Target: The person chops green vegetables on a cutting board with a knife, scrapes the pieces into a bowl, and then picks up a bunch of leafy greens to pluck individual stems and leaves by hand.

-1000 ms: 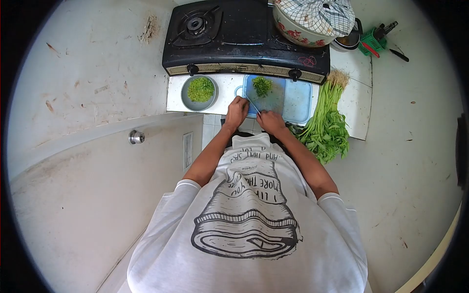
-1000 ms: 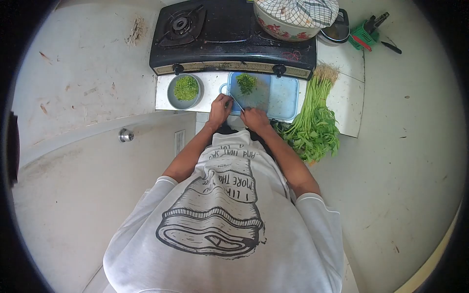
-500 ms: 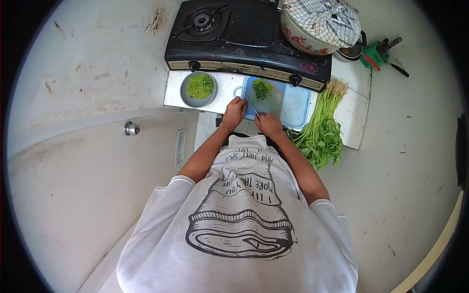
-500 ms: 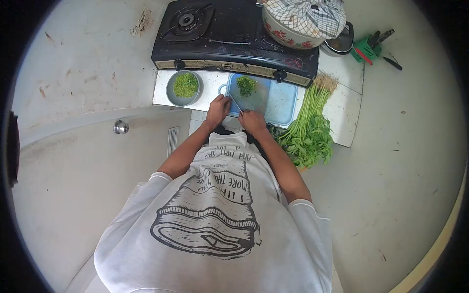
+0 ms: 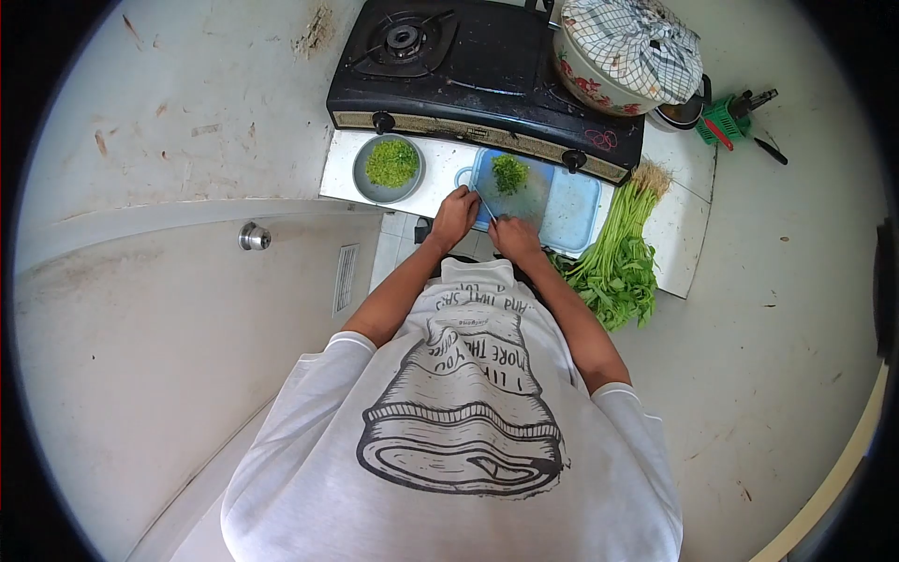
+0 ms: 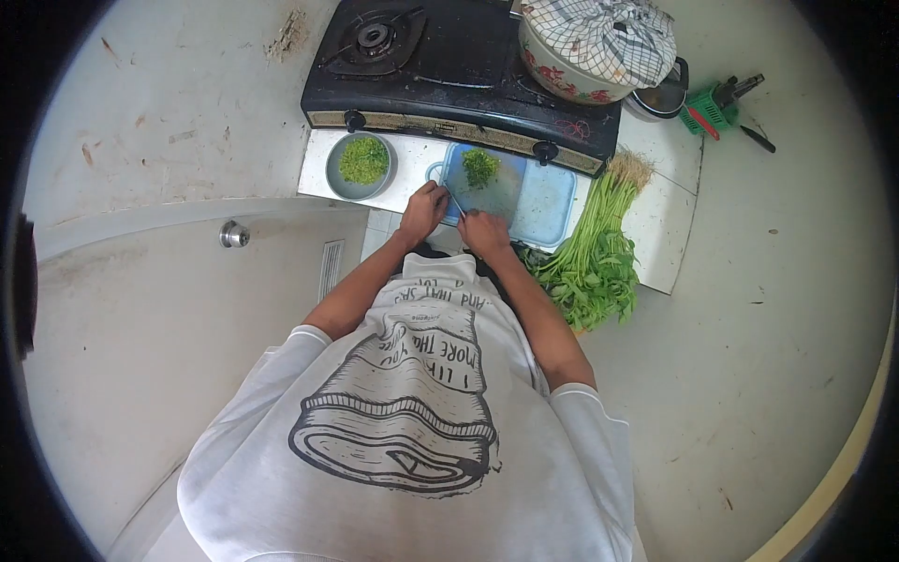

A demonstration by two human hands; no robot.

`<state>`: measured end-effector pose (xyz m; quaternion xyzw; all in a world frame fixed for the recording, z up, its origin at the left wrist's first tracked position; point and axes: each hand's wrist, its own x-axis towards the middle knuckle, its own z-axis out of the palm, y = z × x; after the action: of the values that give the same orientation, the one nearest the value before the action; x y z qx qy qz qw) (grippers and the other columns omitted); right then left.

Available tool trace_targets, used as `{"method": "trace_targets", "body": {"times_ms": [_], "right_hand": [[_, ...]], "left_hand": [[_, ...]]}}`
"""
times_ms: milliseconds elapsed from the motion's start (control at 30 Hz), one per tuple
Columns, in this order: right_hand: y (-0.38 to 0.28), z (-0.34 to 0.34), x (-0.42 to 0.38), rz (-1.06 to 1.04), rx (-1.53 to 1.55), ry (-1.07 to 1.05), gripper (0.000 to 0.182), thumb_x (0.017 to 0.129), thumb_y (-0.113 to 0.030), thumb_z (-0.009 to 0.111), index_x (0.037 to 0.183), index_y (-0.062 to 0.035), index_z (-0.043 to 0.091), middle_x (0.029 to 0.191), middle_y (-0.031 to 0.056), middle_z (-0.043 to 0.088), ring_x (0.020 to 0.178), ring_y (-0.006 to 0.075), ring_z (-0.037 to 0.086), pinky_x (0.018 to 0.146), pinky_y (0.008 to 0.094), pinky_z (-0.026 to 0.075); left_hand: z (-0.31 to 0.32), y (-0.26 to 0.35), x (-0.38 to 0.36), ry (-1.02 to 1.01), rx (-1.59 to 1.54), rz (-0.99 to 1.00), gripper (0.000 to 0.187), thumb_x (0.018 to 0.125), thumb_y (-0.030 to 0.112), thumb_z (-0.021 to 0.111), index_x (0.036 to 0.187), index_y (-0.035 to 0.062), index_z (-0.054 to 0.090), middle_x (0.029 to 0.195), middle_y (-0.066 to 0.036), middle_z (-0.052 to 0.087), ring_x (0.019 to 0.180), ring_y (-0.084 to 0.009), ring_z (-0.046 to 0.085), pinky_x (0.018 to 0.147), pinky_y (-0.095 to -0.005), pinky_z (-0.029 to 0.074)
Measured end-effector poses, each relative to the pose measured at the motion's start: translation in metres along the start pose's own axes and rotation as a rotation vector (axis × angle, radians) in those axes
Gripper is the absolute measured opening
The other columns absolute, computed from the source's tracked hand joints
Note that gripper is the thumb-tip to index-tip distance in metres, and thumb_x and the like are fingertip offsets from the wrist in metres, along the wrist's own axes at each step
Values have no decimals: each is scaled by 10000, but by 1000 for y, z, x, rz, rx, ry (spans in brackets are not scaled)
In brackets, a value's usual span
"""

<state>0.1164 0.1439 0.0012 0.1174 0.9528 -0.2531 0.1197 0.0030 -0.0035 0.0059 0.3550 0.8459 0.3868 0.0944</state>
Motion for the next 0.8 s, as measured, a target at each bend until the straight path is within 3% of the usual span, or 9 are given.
{"method": "trace_targets", "body": {"times_ms": [800], "right_hand": [[4, 1, -5, 10, 69, -46, 466, 1022, -391, 500, 904, 14, 697, 793, 285, 690, 773, 472, 690, 740, 558, 556]], "left_hand": [[4, -6, 0, 15, -30, -23, 64, 871, 24, 643, 916, -17, 663, 848, -196, 601, 767, -412, 623, 711, -483, 517]]}}
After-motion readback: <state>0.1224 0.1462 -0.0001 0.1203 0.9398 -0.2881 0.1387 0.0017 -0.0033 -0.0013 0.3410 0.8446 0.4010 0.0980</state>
